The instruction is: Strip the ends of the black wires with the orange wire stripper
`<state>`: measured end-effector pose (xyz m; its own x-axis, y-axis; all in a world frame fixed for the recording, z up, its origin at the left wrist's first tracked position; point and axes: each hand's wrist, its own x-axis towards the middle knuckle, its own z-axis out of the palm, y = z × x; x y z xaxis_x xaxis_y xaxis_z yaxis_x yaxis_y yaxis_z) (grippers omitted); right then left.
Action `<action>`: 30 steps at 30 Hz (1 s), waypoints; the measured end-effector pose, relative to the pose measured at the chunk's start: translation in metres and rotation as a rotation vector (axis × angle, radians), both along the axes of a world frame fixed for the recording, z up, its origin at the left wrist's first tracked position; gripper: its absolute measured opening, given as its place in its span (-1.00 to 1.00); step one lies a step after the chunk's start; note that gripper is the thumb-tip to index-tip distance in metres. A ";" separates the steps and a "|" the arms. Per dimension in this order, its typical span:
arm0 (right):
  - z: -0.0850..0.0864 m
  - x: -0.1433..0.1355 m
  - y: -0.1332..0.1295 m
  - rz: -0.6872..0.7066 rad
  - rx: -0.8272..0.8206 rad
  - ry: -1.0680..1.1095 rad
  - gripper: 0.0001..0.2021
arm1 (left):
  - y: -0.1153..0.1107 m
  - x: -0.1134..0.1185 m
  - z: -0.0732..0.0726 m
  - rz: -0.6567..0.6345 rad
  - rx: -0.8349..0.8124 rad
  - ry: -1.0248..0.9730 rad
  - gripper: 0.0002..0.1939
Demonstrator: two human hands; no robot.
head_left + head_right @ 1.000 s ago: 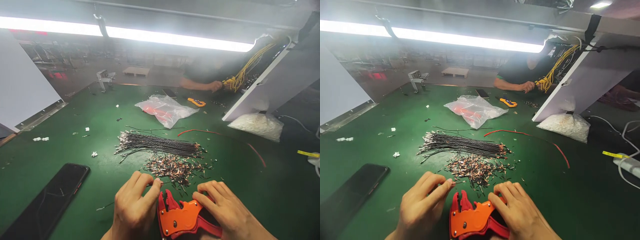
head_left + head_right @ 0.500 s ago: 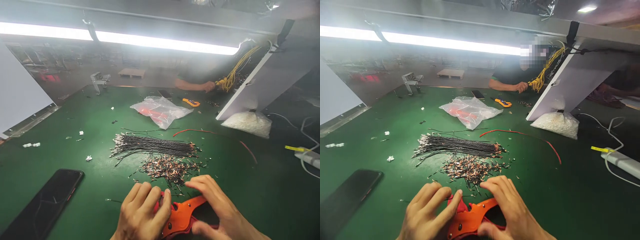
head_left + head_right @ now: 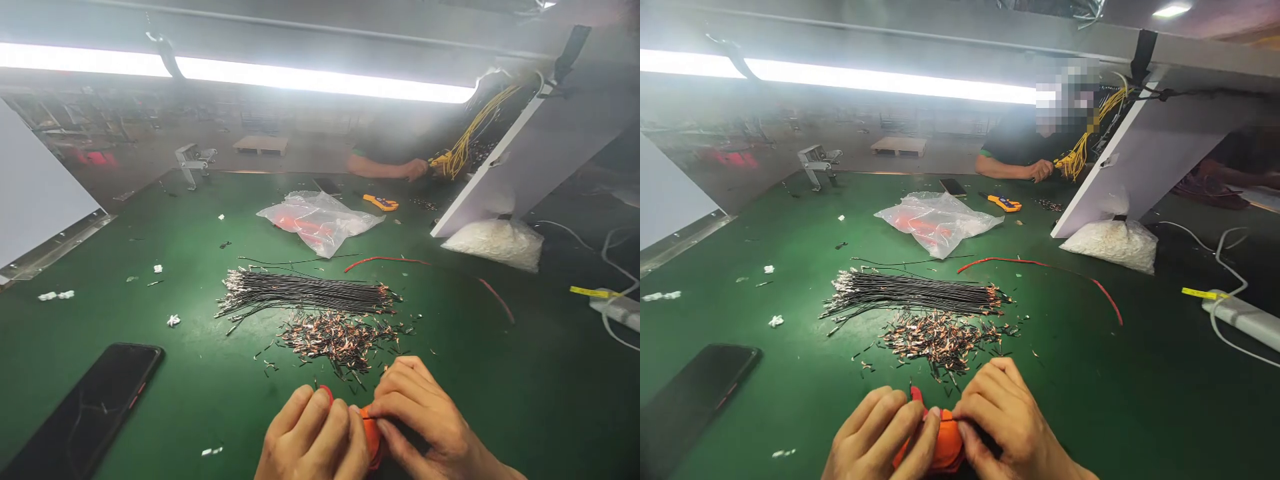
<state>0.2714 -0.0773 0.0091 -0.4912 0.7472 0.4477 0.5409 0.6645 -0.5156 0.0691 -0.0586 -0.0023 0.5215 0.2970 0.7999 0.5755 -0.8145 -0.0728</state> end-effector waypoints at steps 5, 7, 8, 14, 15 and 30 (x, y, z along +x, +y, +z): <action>-0.007 0.002 -0.002 -0.109 0.039 -0.002 -0.81 | 0.001 0.005 -0.002 -0.016 0.018 -0.005 -0.76; -0.009 0.002 -0.002 -0.156 0.072 -0.006 -0.82 | 0.001 0.005 -0.004 -0.034 -0.014 0.009 -0.78; -0.010 0.002 -0.003 -0.175 0.085 -0.005 -0.82 | 0.001 0.004 -0.004 -0.042 -0.026 0.021 -0.78; -0.014 -0.002 -0.004 -0.228 0.106 -0.008 -0.83 | 0.001 0.007 -0.008 -0.024 -0.014 0.018 -0.75; -0.015 -0.002 -0.003 -0.239 0.112 -0.009 -0.82 | 0.001 0.009 -0.010 -0.013 -0.008 -0.012 -0.73; -0.007 0.021 0.011 -0.262 0.150 0.022 -0.77 | 0.000 0.008 -0.011 0.107 0.111 -0.125 -0.71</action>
<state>0.2920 -0.0660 0.0021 -0.2789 0.7719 0.5714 0.6938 0.5733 -0.4358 0.0769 -0.0588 -0.0128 0.3860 0.2516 0.8875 0.6686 -0.7392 -0.0812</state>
